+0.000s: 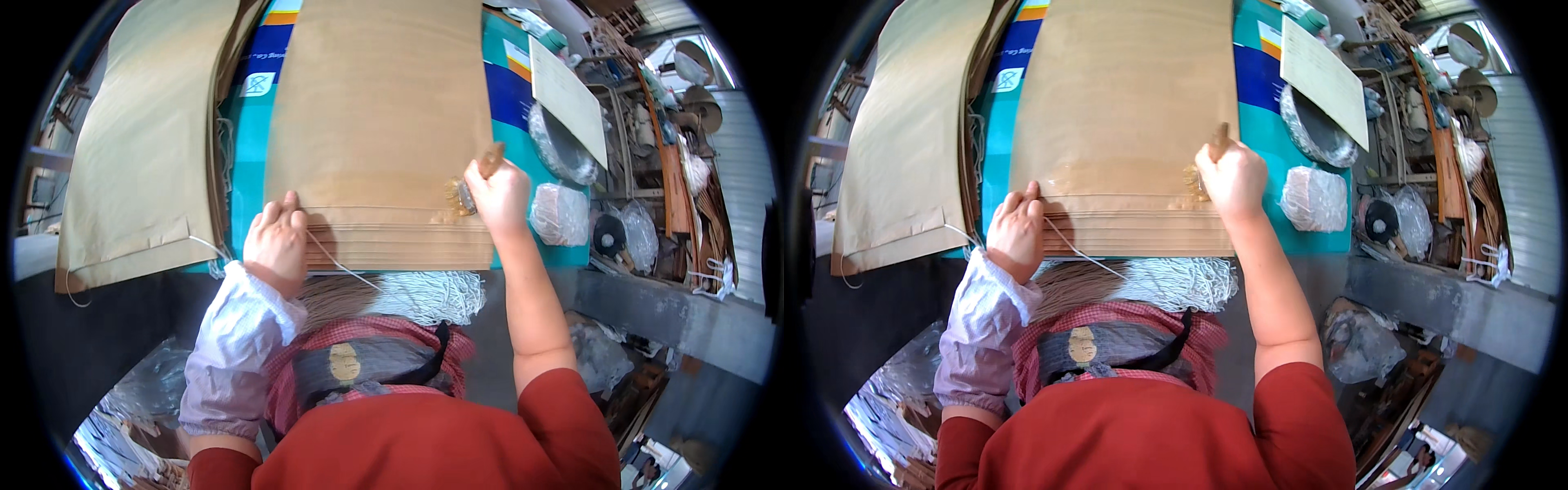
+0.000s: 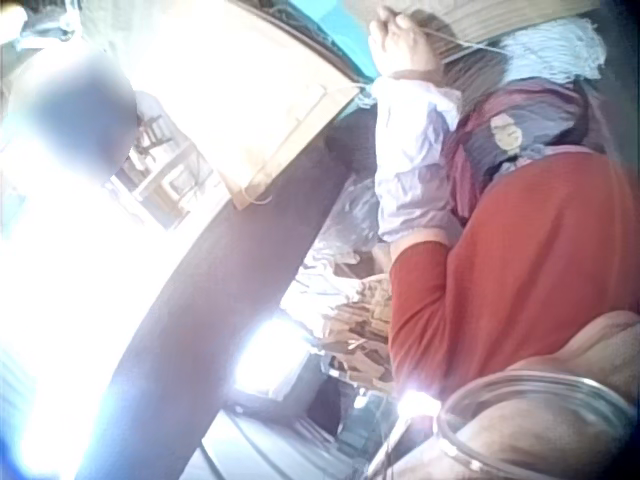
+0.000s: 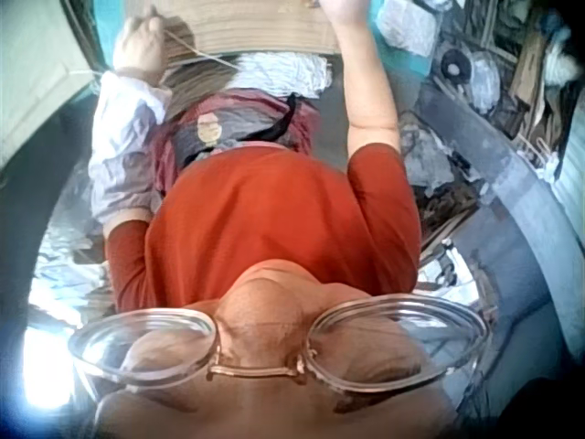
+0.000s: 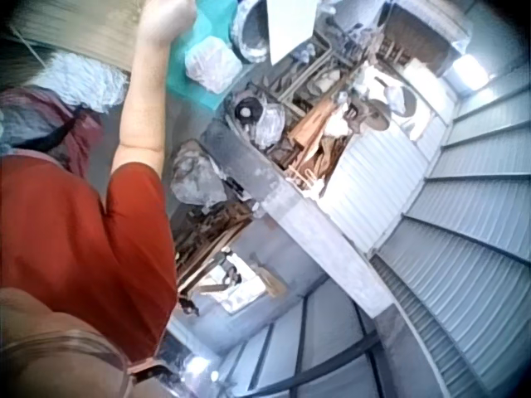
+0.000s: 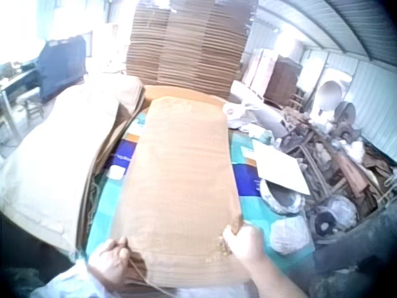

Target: The person repeatedly applies glue to the spine of stacked paper sheets using a brush, then presses a white string across the spine to bind them. The person works on one stack at a time, repeating the glue-and-string cycle throughout the clip.

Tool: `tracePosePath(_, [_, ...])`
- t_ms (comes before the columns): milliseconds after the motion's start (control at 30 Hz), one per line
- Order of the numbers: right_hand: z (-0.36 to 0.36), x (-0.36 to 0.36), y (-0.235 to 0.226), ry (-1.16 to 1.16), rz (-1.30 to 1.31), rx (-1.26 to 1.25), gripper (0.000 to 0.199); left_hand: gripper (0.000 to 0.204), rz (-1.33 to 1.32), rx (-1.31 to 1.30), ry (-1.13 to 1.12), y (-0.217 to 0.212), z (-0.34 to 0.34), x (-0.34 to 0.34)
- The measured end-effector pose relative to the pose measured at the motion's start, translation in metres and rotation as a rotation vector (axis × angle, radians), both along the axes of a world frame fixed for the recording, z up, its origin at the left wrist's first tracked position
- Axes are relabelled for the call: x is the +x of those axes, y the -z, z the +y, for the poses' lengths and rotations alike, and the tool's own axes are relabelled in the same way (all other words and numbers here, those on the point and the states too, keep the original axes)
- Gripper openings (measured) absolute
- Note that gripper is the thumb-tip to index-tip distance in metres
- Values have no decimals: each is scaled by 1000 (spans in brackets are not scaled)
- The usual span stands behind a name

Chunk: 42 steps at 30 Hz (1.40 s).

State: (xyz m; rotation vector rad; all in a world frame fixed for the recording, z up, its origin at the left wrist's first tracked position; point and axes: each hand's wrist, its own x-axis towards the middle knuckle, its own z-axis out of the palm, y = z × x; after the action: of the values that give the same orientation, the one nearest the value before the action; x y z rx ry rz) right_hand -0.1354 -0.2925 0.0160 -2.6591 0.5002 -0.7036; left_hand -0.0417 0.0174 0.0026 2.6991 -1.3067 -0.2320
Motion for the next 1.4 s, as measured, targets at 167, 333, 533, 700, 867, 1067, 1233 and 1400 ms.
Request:
tracePosePath(167, [-4, 1, -8, -24, 41, 94, 24, 21, -22, 41, -38, -1, -7, -4])
tracePosePath(333, [-50, -62, -39, 105, -517, 975, 13, 14, -31, -31, -69, 1, 1, -7])
tracePosePath(533, [-125, -181, -3, 260, 231, -320, 22, 3, 566, -478, -133, -22, 15, -27])
tracePosePath(700, [21, -149, -17, -98, -33, 373, 35, 5, 1112, -574, -263, -101, 31, -63])
tracePosePath(867, [97, -153, 4, -770, 342, 1043, 15, 5, 557, -508, -111, -133, 23, -53])
tracePosePath(1067, [2, -125, -52, -251, 81, 889, 9, 6, 211, -530, -81, -105, 27, -1])
tracePosePath(1233, [-55, -61, 0, -86, 114, 979, 8, 9, 328, -540, -200, -26, -7, 64])
tracePosePath(1400, [-69, -58, 53, 63, 279, 783, 11, 11, 301, -498, -256, 26, -13, 65])
